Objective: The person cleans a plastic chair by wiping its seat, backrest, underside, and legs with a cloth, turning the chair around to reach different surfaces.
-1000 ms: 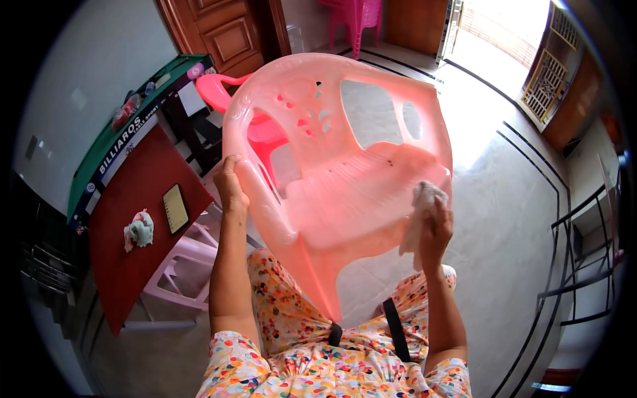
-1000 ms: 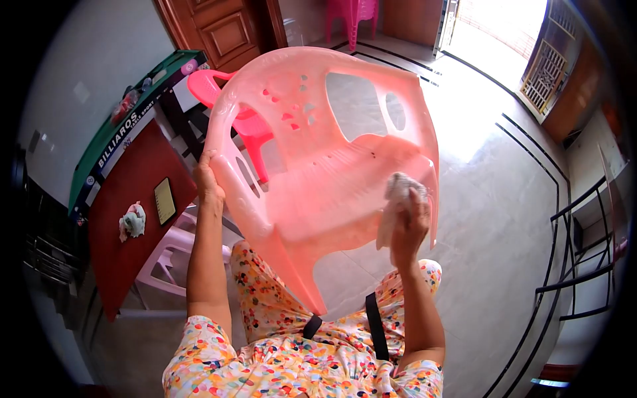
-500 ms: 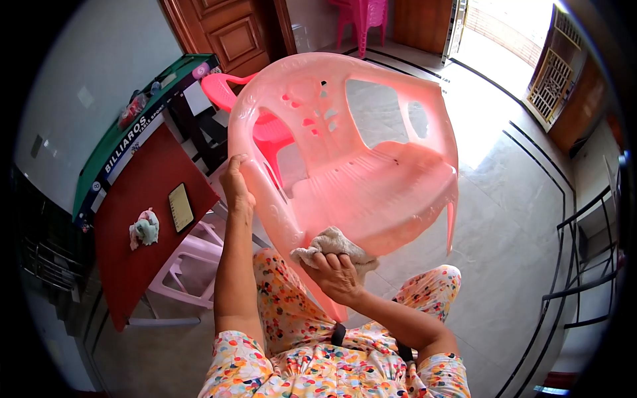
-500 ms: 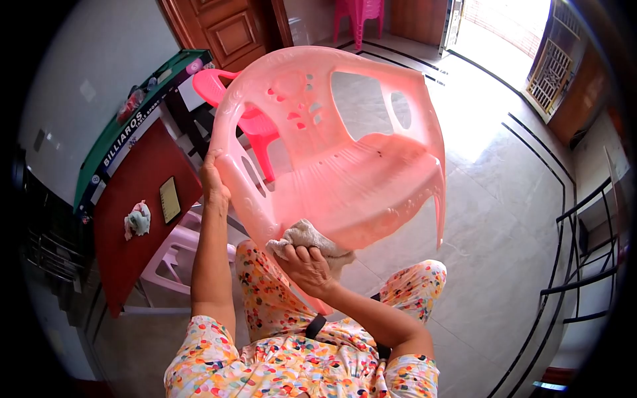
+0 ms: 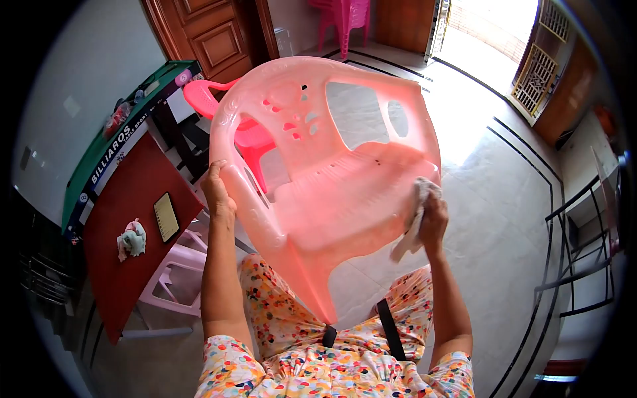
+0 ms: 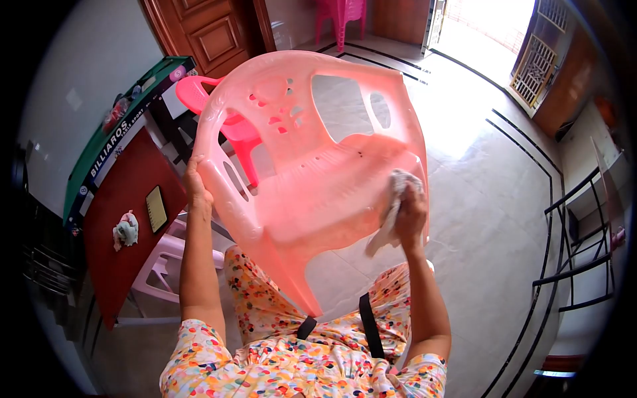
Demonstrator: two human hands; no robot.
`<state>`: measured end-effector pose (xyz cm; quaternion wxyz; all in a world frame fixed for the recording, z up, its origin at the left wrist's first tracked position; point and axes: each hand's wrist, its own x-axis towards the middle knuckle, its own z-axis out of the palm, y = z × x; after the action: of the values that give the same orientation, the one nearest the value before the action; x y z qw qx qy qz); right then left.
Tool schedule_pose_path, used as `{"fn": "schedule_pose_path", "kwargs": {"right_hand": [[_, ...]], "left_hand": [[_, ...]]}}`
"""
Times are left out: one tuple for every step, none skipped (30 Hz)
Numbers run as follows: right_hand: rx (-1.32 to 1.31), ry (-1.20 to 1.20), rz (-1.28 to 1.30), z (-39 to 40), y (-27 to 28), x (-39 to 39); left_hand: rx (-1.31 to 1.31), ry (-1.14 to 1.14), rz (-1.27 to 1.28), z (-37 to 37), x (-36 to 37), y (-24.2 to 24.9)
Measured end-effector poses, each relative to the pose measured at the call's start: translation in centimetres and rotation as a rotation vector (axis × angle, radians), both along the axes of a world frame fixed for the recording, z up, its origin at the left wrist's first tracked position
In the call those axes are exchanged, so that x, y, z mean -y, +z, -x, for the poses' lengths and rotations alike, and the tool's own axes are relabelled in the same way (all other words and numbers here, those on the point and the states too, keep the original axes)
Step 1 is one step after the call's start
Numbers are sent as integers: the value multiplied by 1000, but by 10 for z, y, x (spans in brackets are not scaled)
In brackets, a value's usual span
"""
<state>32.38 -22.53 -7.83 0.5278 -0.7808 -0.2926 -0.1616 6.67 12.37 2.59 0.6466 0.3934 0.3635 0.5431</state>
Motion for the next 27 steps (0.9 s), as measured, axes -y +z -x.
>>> {"fn": "schedule_pose_path", "kwargs": {"right_hand": [[-222, 3, -142, -21, -17, 5], [-269, -64, -90, -33, -24, 10], [-261, -64, -95, -34, -19, 9], [-442, 28, -343, -29, -6, 9], [-626, 123, -589, -21, 5, 10], [-680, 202, -665, -8, 23, 11], [-683, 206, -664, 10, 44, 10], [-665, 222, -635, 33, 65, 6], [-647, 234, -607, 53, 73, 0], [-532, 347, -574, 70, 62, -9], [-413, 456, -540, 86, 47, -17], [-123, 436, -166, 99, 37, -24], [212, 380, 28, 122, 43, -37], [261, 383, 156, 145, 37, -48], [431, 429, 241, 157, 42, -54], [502, 408, 282, 167, 40, -58], [573, 386, 321, 174, 38, -60], [573, 392, 313, 174, 39, -61], [548, 386, 287, 172, 42, -61], [519, 379, 263, 171, 43, -60], [517, 379, 261, 169, 42, -59], [508, 388, 263, 165, 41, -57], [499, 397, 267, 160, 40, -55], [517, 367, 197, 154, 35, -55], [517, 368, 195, 145, 34, -52], [508, 300, 200, 135, 33, -47], [498, 233, 204, 123, 33, -42]], "left_hand": [[3, -2, 1, 1, 1, -2], [-3, -5, -12, 2, 0, -4], [-5, -6, -29, 2, -2, -4], [0, -2, -29, 1, -2, -3], [1, -8, -17, 2, -1, -3], [0, -14, -5, 2, 1, -2], [-2, -10, -5, 2, 3, 0], [-11, 0, 1, 2, 6, 4], [-22, 5, 8, 1, 8, 4], [-28, -1, 9, 2, 4, 1], [-1, -24, 23, 3, -3, -5], [28, -47, 38, 3, -8, -8], [28, -54, 37, 2, -8, -8], [34, -62, 26, 2, -7, -8], [40, -66, 14, 3, -7, -8], [36, -61, 11, 4, -9, -9], [39, -69, 11, 5, -11, -13], [44, -77, 10, 6, -13, -13], [40, -71, 5, 7, -13, -13], [35, -65, 3, 8, -12, -15], [32, -63, 0, 6, -9, -14], [37, -65, 10, 5, -5, -11], [38, -68, 10, 4, -4, -9], [38, -67, 12, 4, -3, -8], [39, -63, 13, 4, -3, -8], [39, -59, 11, 4, -2, -7], [42, -48, 22, 2, -1, -6]]}}
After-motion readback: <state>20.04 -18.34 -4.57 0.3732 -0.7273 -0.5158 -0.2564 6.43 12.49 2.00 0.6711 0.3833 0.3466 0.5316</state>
